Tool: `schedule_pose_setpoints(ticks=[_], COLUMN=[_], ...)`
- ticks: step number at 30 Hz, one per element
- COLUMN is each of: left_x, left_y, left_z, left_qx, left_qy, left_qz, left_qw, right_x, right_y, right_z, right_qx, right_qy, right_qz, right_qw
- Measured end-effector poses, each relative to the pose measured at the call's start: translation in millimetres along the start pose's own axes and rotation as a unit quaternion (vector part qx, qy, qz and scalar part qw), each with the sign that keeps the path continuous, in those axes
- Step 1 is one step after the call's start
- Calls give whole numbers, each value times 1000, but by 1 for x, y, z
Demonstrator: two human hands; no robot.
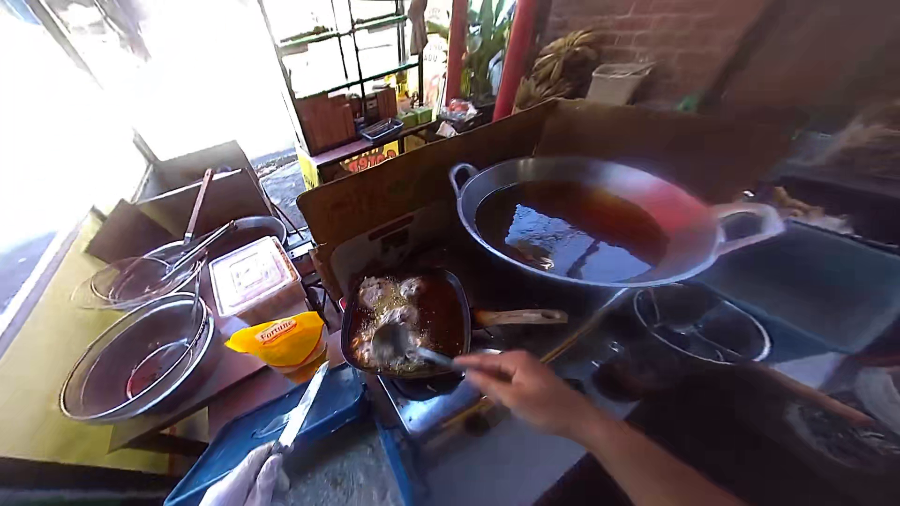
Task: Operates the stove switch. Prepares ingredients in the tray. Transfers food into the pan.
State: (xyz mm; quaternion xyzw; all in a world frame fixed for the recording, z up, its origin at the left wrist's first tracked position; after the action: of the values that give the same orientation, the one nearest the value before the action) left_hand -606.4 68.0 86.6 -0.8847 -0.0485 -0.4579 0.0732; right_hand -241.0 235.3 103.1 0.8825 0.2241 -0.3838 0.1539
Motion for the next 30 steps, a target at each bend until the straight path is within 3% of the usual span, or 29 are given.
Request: schedule_pose_setpoints(ticks=[2,4,8,12,19,30], left_x=[20,31,56,71,73,86], left_y=[-48,-98,-179,-224,-248,-253], left_z=[6,22,67,104,134,137], left_qx=[-10,-24,-78,-94,-112,-101], left_qy=[-89,-144,-228,-303,-354,-361], left_qz=[-5,-26,-71,-79,-86,-75], left_qw=[996,989,968,945,925,924], right_x=[-2,7,34,46,47,44], right_y=[-23,-52,-102,-116,-120,-134], right_z=[-42,-61,-53,-41,-47,-49], right_qx=[92,132,104,73,45,49], right_qy=[112,204,286,286,287,283], right_qz=[-6,0,36,54,56,52], right_qw=[989,970,952,954,955,957])
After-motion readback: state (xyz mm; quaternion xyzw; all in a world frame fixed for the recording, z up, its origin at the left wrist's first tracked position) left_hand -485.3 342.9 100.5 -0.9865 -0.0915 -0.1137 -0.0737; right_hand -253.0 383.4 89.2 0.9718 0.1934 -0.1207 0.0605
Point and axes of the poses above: each hand's wrist, its own y-axis away from the middle knuckle, its own z-axis out of the palm, x = y × z, the point moved 10 cm from there along -y, towards the middle knuckle, and after that the axes turned 12 degrees about y, right-handed, at the moved point
